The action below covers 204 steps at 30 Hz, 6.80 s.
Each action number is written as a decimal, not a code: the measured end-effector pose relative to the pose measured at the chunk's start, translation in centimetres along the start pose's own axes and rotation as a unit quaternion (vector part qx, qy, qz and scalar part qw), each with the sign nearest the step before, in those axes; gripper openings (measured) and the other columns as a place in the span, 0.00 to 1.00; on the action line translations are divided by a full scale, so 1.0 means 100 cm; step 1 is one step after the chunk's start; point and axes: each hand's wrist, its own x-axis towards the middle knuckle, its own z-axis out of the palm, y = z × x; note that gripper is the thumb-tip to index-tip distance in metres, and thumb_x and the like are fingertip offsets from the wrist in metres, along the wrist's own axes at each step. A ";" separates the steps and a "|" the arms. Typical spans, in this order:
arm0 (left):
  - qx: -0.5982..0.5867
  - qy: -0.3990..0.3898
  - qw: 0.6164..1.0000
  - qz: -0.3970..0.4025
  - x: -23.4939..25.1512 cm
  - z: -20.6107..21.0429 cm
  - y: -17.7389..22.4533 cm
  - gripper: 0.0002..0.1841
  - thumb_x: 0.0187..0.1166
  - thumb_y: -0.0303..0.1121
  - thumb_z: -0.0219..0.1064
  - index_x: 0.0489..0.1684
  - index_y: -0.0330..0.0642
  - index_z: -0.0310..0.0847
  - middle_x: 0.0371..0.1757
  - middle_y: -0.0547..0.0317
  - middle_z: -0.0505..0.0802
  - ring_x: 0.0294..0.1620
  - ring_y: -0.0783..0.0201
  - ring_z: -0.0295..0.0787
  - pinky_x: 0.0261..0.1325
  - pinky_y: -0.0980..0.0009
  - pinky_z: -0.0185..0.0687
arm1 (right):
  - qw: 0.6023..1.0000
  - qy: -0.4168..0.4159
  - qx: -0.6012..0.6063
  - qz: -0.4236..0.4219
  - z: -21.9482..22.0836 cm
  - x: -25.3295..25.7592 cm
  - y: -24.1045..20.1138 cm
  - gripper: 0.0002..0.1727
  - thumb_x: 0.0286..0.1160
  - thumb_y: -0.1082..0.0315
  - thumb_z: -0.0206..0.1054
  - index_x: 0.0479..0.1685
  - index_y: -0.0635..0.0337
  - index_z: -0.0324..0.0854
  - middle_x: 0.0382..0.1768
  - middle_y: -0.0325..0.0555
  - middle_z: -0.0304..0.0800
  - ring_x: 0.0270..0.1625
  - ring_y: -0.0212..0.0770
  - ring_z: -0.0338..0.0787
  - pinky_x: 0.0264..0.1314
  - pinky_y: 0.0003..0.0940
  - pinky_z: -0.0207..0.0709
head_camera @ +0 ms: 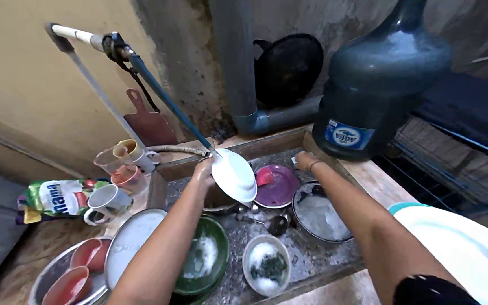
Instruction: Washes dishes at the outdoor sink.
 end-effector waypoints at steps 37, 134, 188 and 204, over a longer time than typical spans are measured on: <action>-0.151 0.020 0.988 -0.017 -0.186 -0.060 -0.029 0.16 0.91 0.30 0.51 0.70 0.33 0.72 0.52 0.40 0.92 0.50 0.51 0.94 0.52 0.53 0.92 | 0.998 -0.042 0.030 0.024 0.050 -0.126 0.029 0.38 0.70 0.58 0.78 0.75 0.74 0.73 0.67 0.74 0.82 0.69 0.69 0.84 0.72 0.71 0.73; -0.279 -0.152 0.948 0.008 -0.183 -0.038 -0.086 0.34 0.94 0.59 0.31 0.79 0.42 0.66 0.62 0.41 0.89 0.61 0.48 0.90 0.62 0.46 0.87 | 0.893 0.275 0.312 -0.171 0.108 -0.208 -0.118 0.29 0.87 0.65 0.49 0.84 0.70 0.68 0.84 0.68 0.68 0.89 0.60 0.66 0.92 0.55 0.56; 0.137 -0.083 0.982 0.102 -0.182 -0.031 -0.119 0.28 0.98 0.41 0.35 0.82 0.28 0.65 0.70 0.33 0.83 0.68 0.51 0.84 0.73 0.54 0.80 | 0.929 0.108 0.169 -0.310 0.127 -0.216 -0.152 0.33 0.88 0.61 0.55 0.88 0.71 0.59 0.89 0.67 0.60 0.92 0.58 0.60 0.95 0.52 0.51; 0.188 -0.126 0.973 0.039 -0.169 -0.074 -0.065 0.24 0.85 0.20 0.55 0.81 0.32 0.62 0.61 0.39 0.88 0.53 0.55 0.91 0.57 0.57 0.89 | 0.949 0.110 -0.016 -0.296 0.095 -0.189 -0.099 0.32 0.88 0.56 0.56 0.93 0.37 0.62 0.96 0.62 0.41 0.95 0.71 0.43 0.93 0.73 0.31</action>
